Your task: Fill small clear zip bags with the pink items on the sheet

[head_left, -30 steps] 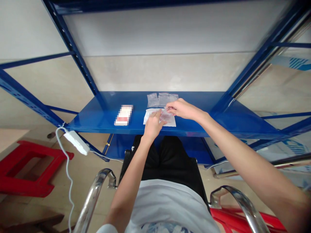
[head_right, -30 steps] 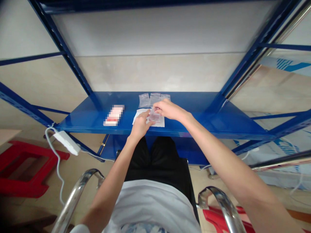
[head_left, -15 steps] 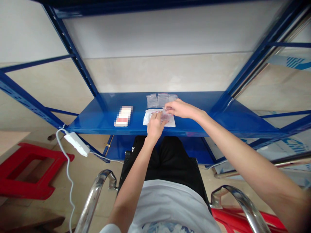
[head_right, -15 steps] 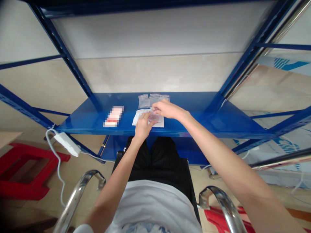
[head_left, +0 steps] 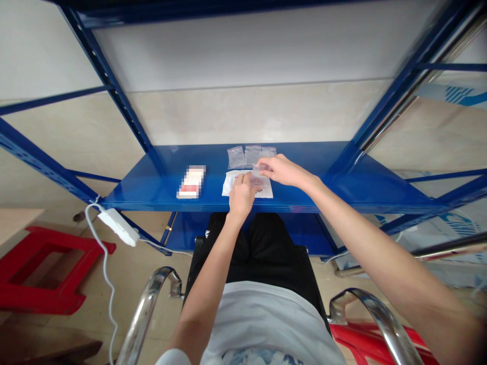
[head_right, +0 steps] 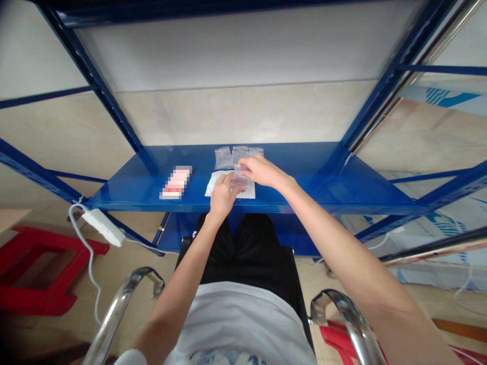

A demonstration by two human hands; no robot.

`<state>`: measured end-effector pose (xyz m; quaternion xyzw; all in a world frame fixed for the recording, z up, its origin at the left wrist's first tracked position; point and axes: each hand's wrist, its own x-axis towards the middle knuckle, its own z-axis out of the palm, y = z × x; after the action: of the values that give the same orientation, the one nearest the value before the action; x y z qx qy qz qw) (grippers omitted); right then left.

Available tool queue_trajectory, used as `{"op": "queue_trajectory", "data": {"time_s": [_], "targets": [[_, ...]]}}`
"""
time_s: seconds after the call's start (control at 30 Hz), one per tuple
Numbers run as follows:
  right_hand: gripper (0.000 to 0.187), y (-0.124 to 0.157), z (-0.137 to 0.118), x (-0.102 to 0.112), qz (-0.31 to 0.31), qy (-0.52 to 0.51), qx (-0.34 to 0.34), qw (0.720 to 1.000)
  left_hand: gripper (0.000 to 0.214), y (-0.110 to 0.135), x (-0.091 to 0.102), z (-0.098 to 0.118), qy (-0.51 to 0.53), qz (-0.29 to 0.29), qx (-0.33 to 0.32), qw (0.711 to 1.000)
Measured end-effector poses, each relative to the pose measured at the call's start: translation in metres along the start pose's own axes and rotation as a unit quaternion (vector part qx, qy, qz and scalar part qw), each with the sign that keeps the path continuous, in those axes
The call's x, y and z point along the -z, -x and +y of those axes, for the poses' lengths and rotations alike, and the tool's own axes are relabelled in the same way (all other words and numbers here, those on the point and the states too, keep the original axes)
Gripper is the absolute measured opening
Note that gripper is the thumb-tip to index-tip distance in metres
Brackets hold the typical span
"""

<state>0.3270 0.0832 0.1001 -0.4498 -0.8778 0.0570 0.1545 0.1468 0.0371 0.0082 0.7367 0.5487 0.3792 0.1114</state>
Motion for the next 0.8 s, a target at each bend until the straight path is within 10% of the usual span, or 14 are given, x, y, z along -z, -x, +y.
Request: {"op": "queue_trajectory", "data": {"time_s": [0.57, 0.8], "targets": [[0.024, 0.007, 0.018, -0.008, 0.070, -0.062, -0.041, 0.995, 0.013, 0.023, 0.008, -0.012, 0.113, 0.127, -0.016, 0.985], [0.024, 0.009, 0.026, -0.015, 0.094, -0.132, -0.062, 0.985, 0.031, 0.015, 0.016, -0.018, 0.206, 0.178, 0.099, 0.957]]}}
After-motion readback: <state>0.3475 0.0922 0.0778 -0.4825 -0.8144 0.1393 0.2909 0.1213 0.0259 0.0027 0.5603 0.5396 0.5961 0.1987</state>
